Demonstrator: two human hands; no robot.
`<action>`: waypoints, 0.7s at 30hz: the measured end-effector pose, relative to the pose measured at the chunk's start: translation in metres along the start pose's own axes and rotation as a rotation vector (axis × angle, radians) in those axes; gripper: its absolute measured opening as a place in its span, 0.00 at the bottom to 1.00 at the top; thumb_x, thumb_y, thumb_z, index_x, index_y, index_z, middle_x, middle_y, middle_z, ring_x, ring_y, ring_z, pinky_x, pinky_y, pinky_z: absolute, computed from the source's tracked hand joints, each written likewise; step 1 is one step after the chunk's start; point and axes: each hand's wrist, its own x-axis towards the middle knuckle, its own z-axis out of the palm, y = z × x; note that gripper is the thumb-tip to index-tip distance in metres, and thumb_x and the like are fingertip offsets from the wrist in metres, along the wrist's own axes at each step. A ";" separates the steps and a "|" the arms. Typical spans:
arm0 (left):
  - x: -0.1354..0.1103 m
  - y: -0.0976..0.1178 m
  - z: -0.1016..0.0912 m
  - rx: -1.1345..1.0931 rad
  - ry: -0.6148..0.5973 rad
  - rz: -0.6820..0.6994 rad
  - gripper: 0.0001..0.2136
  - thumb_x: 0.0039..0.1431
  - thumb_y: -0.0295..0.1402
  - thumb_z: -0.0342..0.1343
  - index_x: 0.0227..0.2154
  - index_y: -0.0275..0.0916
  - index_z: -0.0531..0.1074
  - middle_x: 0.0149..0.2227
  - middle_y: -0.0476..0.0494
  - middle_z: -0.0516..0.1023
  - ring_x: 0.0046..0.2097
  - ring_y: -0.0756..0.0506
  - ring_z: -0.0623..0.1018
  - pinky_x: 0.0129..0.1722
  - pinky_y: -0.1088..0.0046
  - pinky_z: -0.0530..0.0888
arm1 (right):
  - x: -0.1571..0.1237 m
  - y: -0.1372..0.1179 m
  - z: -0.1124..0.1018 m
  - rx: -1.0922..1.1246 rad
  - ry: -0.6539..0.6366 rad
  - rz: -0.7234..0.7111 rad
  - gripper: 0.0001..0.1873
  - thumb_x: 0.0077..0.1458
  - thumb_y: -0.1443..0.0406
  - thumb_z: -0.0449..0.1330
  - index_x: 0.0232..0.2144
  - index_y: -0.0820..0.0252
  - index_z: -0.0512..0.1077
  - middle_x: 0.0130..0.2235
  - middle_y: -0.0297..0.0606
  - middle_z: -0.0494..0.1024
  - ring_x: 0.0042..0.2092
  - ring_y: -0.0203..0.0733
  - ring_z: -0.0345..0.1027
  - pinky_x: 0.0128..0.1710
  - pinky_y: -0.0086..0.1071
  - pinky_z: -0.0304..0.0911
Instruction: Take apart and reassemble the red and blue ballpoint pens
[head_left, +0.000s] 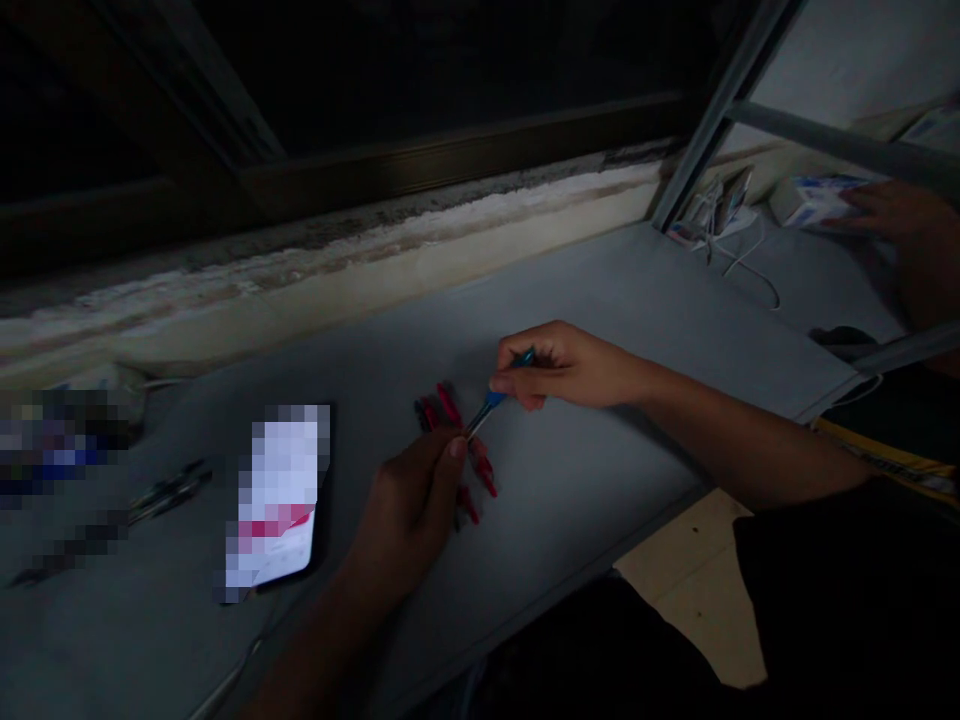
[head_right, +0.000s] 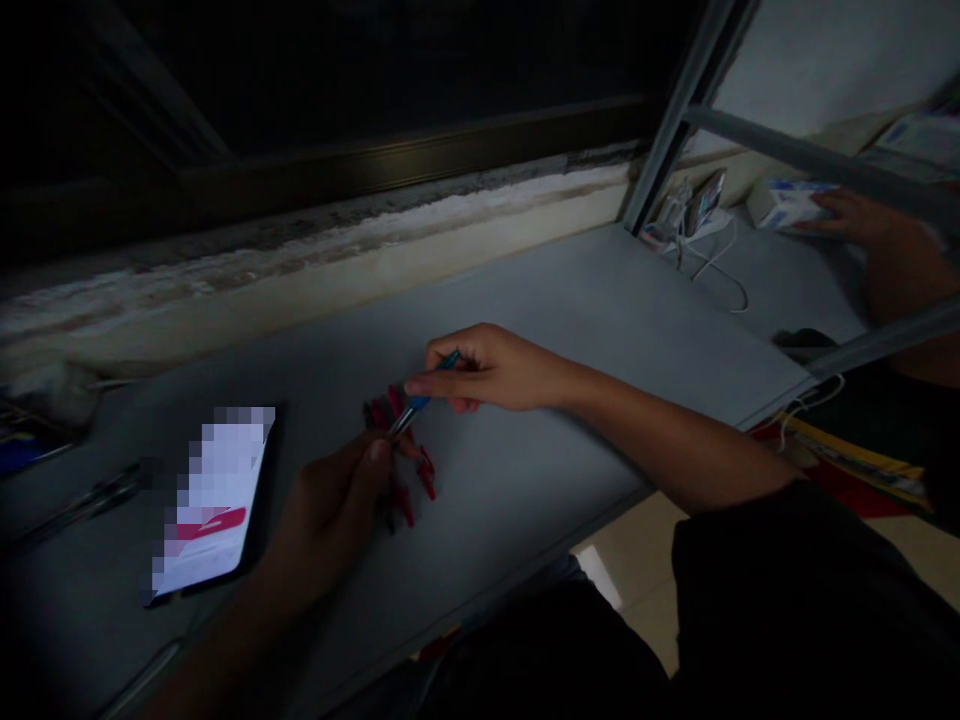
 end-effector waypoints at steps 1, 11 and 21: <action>0.000 -0.001 0.000 0.027 0.007 0.006 0.19 0.75 0.41 0.42 0.36 0.39 0.76 0.22 0.51 0.72 0.22 0.49 0.71 0.25 0.71 0.70 | 0.000 0.001 0.000 -0.009 0.015 -0.002 0.13 0.63 0.57 0.63 0.34 0.62 0.69 0.26 0.30 0.71 0.28 0.31 0.64 0.28 0.25 0.59; -0.001 -0.004 0.001 0.160 0.039 0.041 0.17 0.76 0.39 0.42 0.39 0.38 0.75 0.27 0.48 0.77 0.27 0.48 0.76 0.31 0.69 0.72 | 0.002 0.007 -0.002 -0.007 0.090 -0.113 0.14 0.58 0.63 0.68 0.41 0.62 0.69 0.39 0.37 0.77 0.37 0.33 0.70 0.35 0.27 0.64; -0.001 -0.010 0.001 0.168 0.110 0.025 0.12 0.73 0.41 0.47 0.42 0.42 0.73 0.25 0.53 0.77 0.23 0.49 0.76 0.24 0.73 0.73 | 0.008 0.013 -0.006 0.171 0.101 -0.092 0.14 0.52 0.64 0.73 0.35 0.64 0.73 0.35 0.35 0.79 0.31 0.30 0.69 0.32 0.25 0.64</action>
